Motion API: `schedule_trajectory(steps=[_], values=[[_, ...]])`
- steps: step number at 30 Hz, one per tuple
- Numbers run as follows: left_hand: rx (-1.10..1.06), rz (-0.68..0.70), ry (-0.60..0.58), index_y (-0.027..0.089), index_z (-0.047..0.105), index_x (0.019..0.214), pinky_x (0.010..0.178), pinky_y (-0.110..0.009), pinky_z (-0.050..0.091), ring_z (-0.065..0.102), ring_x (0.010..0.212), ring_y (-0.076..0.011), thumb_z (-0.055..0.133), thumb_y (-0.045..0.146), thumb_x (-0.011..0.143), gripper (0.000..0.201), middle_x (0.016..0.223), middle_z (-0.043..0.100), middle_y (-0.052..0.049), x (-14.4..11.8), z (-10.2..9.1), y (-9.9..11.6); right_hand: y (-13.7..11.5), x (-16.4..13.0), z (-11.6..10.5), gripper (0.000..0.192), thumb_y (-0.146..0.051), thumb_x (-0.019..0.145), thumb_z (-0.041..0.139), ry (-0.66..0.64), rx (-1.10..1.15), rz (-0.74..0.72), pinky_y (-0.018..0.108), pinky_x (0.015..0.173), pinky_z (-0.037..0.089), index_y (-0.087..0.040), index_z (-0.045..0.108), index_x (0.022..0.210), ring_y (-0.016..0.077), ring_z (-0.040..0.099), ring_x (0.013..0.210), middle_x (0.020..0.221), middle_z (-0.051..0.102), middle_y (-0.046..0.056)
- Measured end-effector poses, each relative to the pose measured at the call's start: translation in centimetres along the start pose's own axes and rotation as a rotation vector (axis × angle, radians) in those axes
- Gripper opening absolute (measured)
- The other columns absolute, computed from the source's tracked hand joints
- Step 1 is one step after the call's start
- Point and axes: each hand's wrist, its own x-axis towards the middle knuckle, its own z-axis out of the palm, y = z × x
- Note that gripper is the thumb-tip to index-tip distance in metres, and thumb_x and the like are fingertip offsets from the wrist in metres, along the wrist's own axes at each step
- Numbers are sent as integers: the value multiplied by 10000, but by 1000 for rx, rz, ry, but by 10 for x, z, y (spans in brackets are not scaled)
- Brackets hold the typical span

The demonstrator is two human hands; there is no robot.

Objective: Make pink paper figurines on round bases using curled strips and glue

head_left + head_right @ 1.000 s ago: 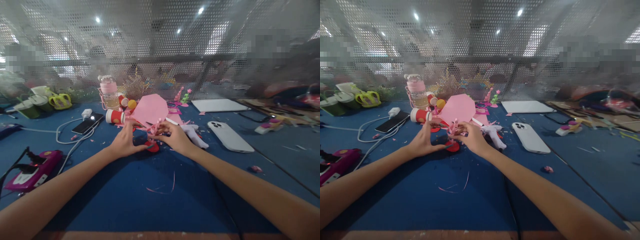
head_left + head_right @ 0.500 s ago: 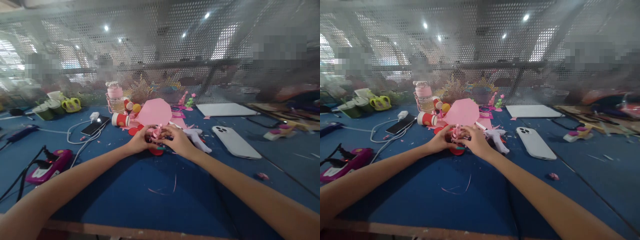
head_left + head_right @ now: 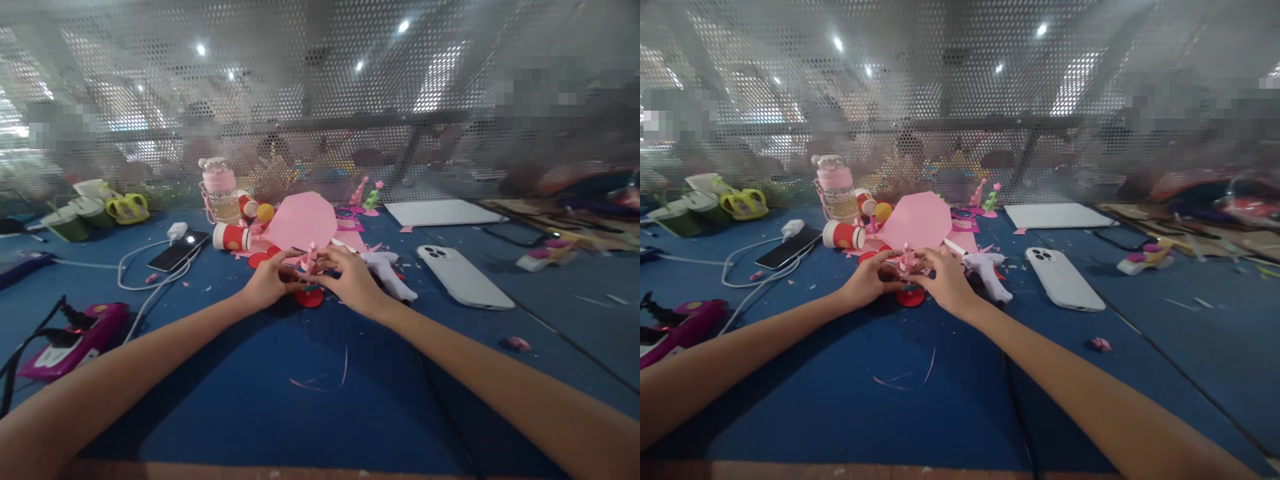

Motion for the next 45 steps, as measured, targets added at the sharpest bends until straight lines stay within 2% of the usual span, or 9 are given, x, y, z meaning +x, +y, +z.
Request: schedule_trajectory(steps=[8,16,21,27,34,42,45], values=[[89,12,36,103,428,1128,681,-286,515,663,710,-178,689,140,608,583,749,702,-88,-1,1,6,1,-1,1,290,-379,698,624,30,54,-2,432,702,498,-182,574,905,219,633,751,773,647,64],[33,-55,11,101,429,1143,723,-315,513,661,749,-193,690,164,604,603,784,699,-90,-1,3,7,1,0,0,323,-395,678,635,30,58,28,434,710,493,-175,574,906,229,633,772,797,652,78],[-47,-19,-47,131,433,1136,779,-357,498,640,846,-209,725,185,550,657,948,662,-118,0,3,2,-1,0,-2,307,-372,654,657,3,53,36,421,725,484,-187,569,882,223,636,770,749,659,55],[-124,70,-28,158,409,1159,909,-400,428,546,1045,-232,738,151,516,722,1131,572,-138,4,3,0,-3,0,-2,322,-334,643,664,-17,134,45,371,736,488,-179,562,905,192,646,755,783,646,47],[-203,64,1,154,429,1140,882,-377,453,600,937,-197,705,172,581,623,974,633,-84,2,2,5,-5,0,-1,323,-309,632,675,31,106,54,315,698,491,-176,551,899,173,639,760,829,616,43],[-243,57,28,145,469,1110,860,-363,459,613,880,-185,712,176,579,585,907,644,-63,2,2,3,-5,-1,-4,233,-335,695,633,127,-146,-108,373,734,450,-199,576,875,193,582,783,781,608,38],[-249,54,28,150,470,1106,846,-351,463,614,856,-174,713,169,580,580,889,642,-52,2,2,3,-4,-1,-4,218,-314,696,640,155,-253,-160,381,736,432,-206,571,873,209,546,806,825,597,49]])
